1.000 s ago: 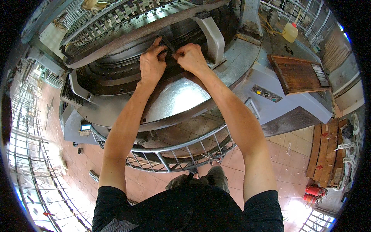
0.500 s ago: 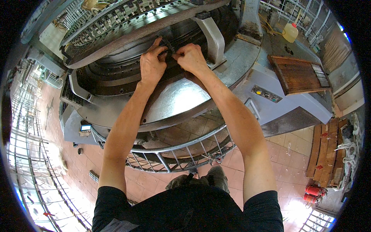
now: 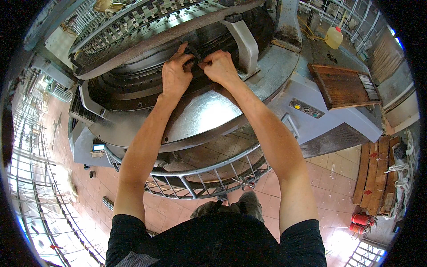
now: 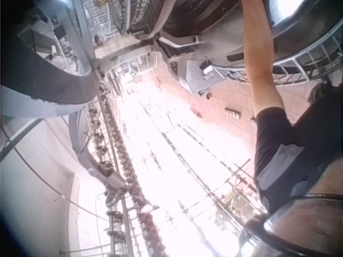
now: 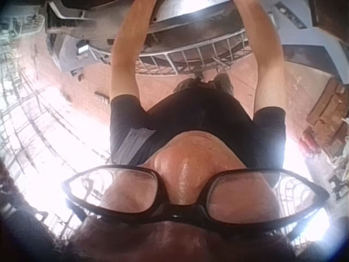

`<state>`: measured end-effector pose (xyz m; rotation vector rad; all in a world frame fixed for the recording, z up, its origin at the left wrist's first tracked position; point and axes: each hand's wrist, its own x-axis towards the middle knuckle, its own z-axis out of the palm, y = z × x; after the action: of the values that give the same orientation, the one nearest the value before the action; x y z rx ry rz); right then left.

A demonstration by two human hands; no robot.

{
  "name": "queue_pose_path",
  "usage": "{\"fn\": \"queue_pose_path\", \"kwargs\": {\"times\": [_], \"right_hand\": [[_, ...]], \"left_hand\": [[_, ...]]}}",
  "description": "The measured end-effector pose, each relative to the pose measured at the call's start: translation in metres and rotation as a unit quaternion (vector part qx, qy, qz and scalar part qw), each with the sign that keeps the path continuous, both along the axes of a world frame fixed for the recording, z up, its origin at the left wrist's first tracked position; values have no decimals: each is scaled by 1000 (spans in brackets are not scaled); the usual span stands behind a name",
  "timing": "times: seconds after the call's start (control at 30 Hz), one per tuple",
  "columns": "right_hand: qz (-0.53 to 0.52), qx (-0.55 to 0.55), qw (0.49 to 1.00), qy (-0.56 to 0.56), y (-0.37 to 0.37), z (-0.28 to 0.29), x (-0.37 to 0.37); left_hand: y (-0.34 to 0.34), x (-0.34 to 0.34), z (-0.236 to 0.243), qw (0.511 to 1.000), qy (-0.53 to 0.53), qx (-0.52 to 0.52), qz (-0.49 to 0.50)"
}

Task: The person stands on a platform and installs small metal strips into slots on the inner rim of a large circular machine. They retrieve strips from a wooden tray, align them by hand, and press them into place one at a time around the circumference.

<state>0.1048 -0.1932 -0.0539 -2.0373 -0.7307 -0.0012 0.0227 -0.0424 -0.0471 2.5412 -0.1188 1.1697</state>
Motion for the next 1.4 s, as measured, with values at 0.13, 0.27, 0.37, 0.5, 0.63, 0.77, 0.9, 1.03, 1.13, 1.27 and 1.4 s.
{"fn": "queue_pose_path", "kwargs": {"times": [0.13, 0.27, 0.37, 0.5, 0.63, 0.77, 0.9, 1.03, 1.13, 1.27, 1.4], "right_hand": [[-26, 5, 996, -80, 4, -3, -3], [-3, -6, 978, -206, 10, -8, -10], [-18, 19, 975, -219, 12, -10, -12], [-26, 19, 975, -222, 14, -12, -12], [-30, 51, 983, -173, 24, -10, -6], [-36, 46, 981, -186, 21, -12, -9], [-44, 11, 981, -188, 17, -15, -14], [-54, 35, 982, -176, 27, -12, -4], [-66, 47, 975, -209, 25, -17, -5], [-41, -18, 988, -145, 14, -19, -11], [-72, 15, 977, -199, 19, -19, -5]], "left_hand": [[-4, -6, 8, 990, 89, 94, 49], [-4, -12, 15, 973, 120, 150, 123], [3, -12, 17, 963, 169, 166, 128], [8, -14, 15, 969, 160, 161, 98], [17, -10, 25, 971, 150, 148, 110], [19, -11, 30, 965, 216, 122, 89], [18, -17, 34, 963, 217, 153, 55], [23, -19, 39, 969, 209, 131, 31], [24, -16, 37, 956, 261, 128, 50], [28, -14, 37, 944, 270, 187, 19], [32, -11, 41, 942, 265, 207, 16]]}}
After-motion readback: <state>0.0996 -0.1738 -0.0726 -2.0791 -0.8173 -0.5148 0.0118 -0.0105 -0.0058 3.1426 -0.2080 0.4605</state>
